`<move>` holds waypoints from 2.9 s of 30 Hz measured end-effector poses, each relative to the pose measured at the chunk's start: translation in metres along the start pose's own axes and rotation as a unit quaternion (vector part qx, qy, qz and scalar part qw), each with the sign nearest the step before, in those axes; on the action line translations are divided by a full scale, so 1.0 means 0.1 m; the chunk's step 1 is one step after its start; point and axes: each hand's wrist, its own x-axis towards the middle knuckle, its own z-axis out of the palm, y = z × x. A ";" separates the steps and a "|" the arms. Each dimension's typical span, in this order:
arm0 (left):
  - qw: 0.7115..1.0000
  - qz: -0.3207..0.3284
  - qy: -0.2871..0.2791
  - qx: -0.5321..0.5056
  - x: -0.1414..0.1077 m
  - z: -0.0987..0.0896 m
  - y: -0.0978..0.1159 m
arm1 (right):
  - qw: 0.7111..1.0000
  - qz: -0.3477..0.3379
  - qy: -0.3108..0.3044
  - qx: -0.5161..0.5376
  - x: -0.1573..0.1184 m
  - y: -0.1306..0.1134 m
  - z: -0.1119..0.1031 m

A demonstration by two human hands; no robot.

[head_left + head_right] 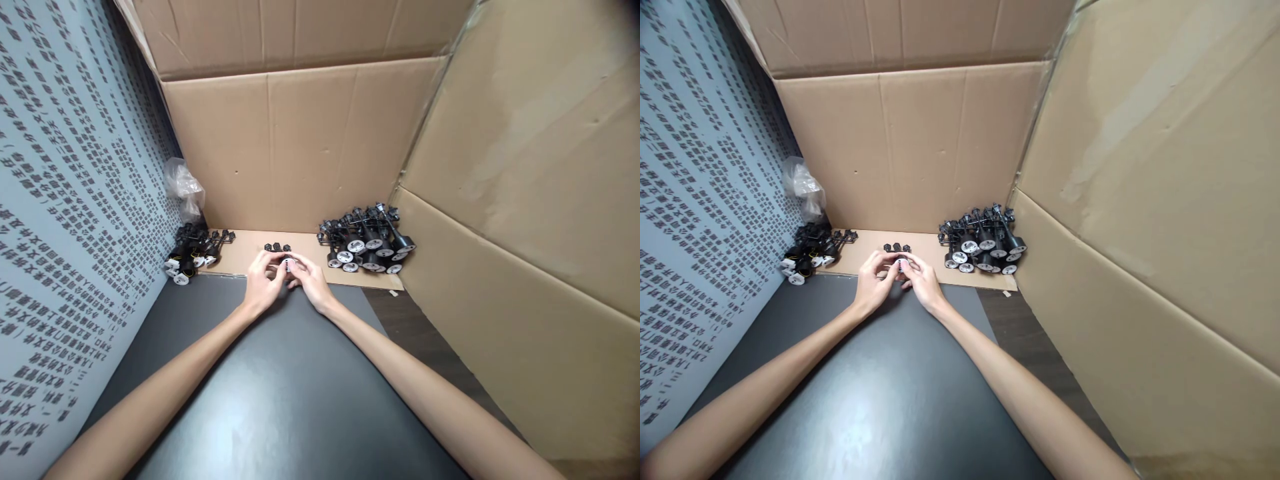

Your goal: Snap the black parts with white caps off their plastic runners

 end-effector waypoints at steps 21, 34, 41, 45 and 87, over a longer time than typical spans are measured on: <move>0.996 0.054 0.029 0.058 0.00 0.01 0.05 | 1.000 -0.016 -0.011 -0.024 0.01 0.02 -0.02; 0.998 0.043 0.005 0.054 -0.02 0.02 0.02 | 0.999 -0.026 -0.018 -0.030 0.03 0.08 -0.02; 0.998 0.034 -0.012 0.045 -0.02 0.01 0.02 | 0.999 -0.028 -0.022 -0.037 0.02 0.09 -0.02; 0.997 0.031 -0.018 0.064 0.00 0.00 0.05 | 0.998 -0.033 -0.029 -0.039 0.02 0.11 -0.02; 0.987 0.132 0.015 0.095 -0.02 0.03 0.02 | 0.999 -0.004 -0.001 -0.040 0.05 0.09 -0.05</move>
